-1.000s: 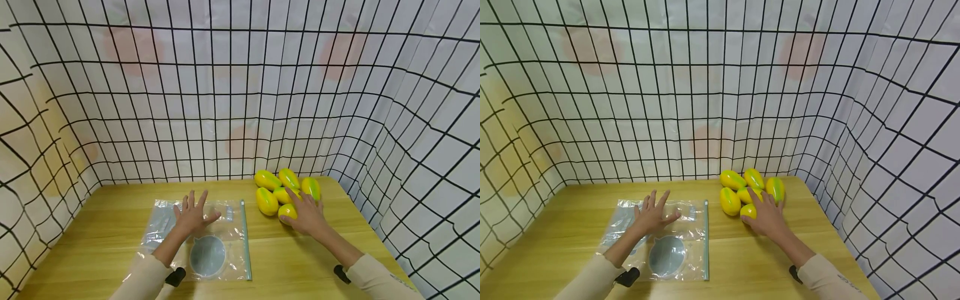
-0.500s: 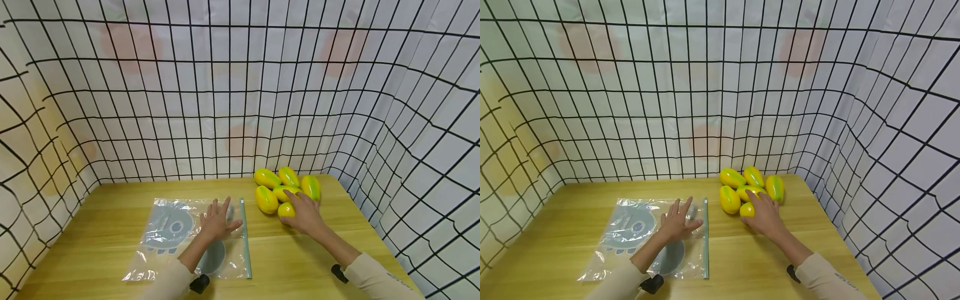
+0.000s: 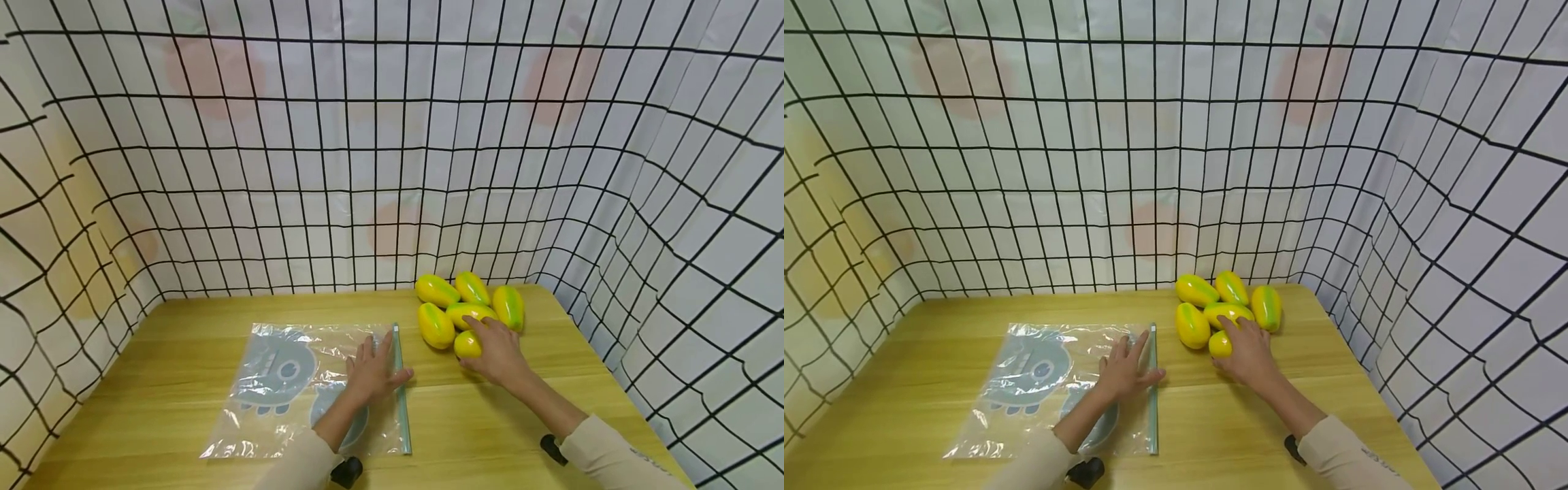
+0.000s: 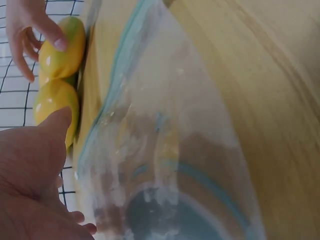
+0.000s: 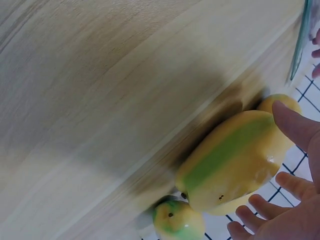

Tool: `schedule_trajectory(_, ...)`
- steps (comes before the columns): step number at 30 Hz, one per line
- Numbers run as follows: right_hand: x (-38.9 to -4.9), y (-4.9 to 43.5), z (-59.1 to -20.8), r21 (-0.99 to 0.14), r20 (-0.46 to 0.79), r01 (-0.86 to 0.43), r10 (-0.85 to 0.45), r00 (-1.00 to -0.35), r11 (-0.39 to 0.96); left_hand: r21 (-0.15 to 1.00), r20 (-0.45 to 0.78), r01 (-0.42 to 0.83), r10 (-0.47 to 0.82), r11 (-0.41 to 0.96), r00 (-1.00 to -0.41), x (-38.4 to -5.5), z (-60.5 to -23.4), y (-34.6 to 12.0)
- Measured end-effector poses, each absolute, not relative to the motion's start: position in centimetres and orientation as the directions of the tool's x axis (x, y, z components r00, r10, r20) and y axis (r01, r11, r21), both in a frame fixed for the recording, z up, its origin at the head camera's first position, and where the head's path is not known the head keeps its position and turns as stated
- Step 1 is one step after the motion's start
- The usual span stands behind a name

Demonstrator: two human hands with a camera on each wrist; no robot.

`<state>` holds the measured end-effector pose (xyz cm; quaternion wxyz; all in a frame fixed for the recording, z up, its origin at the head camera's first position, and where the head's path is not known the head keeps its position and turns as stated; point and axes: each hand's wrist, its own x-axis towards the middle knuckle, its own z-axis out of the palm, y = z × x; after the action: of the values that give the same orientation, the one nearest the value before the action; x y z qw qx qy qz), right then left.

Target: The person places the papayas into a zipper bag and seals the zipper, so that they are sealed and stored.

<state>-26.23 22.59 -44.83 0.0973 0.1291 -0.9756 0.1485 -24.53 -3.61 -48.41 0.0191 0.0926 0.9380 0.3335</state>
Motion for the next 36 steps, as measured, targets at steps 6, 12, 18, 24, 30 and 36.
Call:
schedule_trajectory(6,-26.3,22.6,-44.9,-0.271,0.224,-0.28,-0.223,-0.949,0.921,0.608,0.003,0.124,0.154,0.784,-0.988,-24.4,-49.1,-3.1)
schedule_trajectory(12,-26.2,22.6,-44.8,-0.272,0.213,-0.27,-0.215,-0.953,0.924,0.575,0.016,0.113,0.128,0.81,-0.992,-24.1,-49.8,-2.5)
schedule_trajectory(18,-26.0,22.5,-44.7,-0.264,0.212,-0.274,-0.221,-0.952,0.925,0.584,0.04,0.126,0.126,0.802,-0.991,-23.8,-50.0,-2.3)
schedule_trajectory(24,-25.9,22.6,-45.0,-0.263,0.212,-0.275,-0.223,-0.951,0.925,0.6,0.065,0.145,0.133,0.787,-0.989,-23.8,-50.0,-2.2)
schedule_trajectory(30,-25.9,22.8,-45.2,-0.274,0.212,-0.277,-0.223,-0.951,0.921,0.643,0.09,0.142,0.11,0.753,-0.99,-23.9,-49.8,-2.1)
schedule_trajectory(36,-26.0,22.9,-45.5,-0.284,0.218,-0.282,-0.225,-0.95,0.916,0.657,0.134,0.165,0.101,0.735,-0.986,-24.5,-49.5,-2.3)
